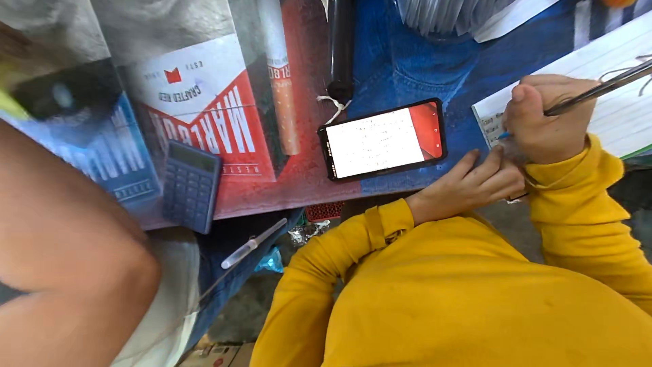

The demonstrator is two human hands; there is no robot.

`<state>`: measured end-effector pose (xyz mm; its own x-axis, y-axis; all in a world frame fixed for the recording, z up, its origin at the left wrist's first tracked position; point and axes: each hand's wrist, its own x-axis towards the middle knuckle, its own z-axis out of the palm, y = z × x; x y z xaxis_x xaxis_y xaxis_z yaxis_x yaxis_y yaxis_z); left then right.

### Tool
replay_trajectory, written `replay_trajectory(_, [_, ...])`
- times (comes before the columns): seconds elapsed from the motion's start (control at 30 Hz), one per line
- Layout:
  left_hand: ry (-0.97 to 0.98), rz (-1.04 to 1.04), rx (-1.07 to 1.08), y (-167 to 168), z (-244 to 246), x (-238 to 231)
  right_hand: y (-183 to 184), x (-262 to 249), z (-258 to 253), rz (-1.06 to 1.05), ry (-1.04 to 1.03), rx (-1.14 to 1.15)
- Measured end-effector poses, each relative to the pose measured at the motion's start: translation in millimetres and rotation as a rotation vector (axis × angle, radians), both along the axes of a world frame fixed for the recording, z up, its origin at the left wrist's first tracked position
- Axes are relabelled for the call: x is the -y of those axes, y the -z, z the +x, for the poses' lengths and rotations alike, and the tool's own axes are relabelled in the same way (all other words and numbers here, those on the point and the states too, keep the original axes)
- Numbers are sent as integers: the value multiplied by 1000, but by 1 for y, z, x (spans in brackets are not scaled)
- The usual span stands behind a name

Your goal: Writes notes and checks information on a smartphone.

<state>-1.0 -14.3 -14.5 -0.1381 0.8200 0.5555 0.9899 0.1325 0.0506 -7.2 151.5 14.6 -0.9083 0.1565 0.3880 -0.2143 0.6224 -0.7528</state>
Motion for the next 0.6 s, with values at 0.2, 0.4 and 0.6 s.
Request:
replay_trajectory(0.2, [18, -39, -2, 1, -1, 2, -6, -3, -2, -336, -5, 74])
replay_trajectory(0.4, [7, -82, 10, -6, -1, 4, -4, -16, -6, -421, -110, -11])
replay_trajectory(0.6, [-21, -39, -15, -2, -2, 2, -7, -3, -2, -440, -161, 61])
